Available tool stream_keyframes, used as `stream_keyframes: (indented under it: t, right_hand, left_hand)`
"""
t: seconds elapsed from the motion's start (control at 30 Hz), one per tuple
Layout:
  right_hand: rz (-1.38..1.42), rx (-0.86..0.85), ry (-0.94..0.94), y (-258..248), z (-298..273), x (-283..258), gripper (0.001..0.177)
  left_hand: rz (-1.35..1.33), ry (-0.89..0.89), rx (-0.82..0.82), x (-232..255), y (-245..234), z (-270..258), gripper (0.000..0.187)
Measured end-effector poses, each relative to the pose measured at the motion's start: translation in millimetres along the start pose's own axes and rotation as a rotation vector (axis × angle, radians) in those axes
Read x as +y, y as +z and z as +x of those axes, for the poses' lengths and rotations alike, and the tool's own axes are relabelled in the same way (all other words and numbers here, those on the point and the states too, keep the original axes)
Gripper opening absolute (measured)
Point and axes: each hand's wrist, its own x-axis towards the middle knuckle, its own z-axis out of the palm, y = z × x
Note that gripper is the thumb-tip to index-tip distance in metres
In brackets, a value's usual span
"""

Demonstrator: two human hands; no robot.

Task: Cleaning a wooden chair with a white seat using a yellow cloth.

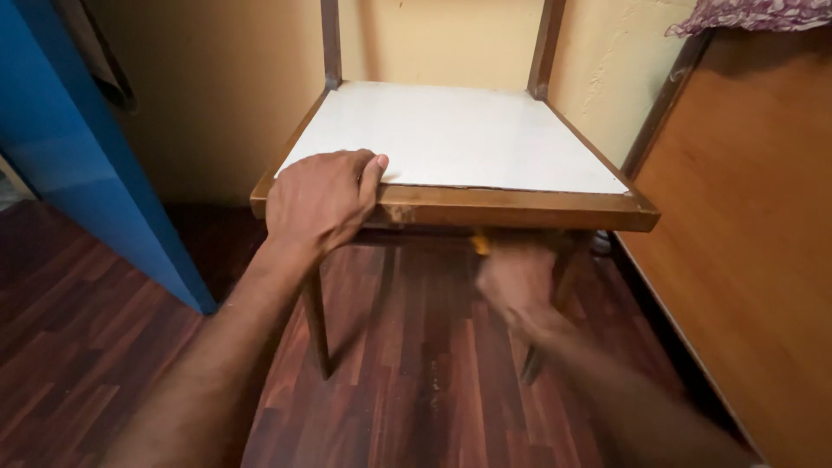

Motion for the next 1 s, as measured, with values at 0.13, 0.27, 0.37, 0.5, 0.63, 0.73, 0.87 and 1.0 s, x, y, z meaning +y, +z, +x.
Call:
stream_keyframes:
  t: [0.13, 0.27, 0.37, 0.5, 0.63, 0.73, 0.87, 1.0]
  right_hand:
    - [0.29, -0.141, -0.063, -71, 8, -92, 0.047]
    - [0.343, 0.137, -0.268, -66, 27, -149, 0.059]
    - [0.112, 0.102, -0.322, -97, 24, -155, 0.054]
    - [0.429, 0.109, -0.326, -101, 9, -127, 0.072]
    - [0.251, 0.203, -0.315, -77, 0, -88, 0.075]
    - [0.266, 0.132, -0.279, -80, -6, -57, 0.079]
    - [0.278, -0.04, -0.126, -92, -21, -26, 0.074]
    - [0.233, -0.04, -0.034, -84, -19, -23, 0.061]
  left_hand:
    - [0.019, 0.034, 0.048, 2, -1, -3, 0.048]
    - [0.013, 0.018, 0.047, 6, -6, -4, 0.049]
    - [0.029, 0.019, 0.013, 4, -5, -2, 0.048]
    - [0.02, 0.076, 0.04, -1, -2, -3, 0.047]
    - [-0.006, 0.092, 0.039, -1, -1, -3, 0.046]
    - [-0.034, 0.123, 0.077, -1, -1, -7, 0.044]
    - [-0.022, 0.126, 0.047, 3, -4, -12, 0.043]
    - [0.003, 0.163, 0.092, 5, -4, -14, 0.042]
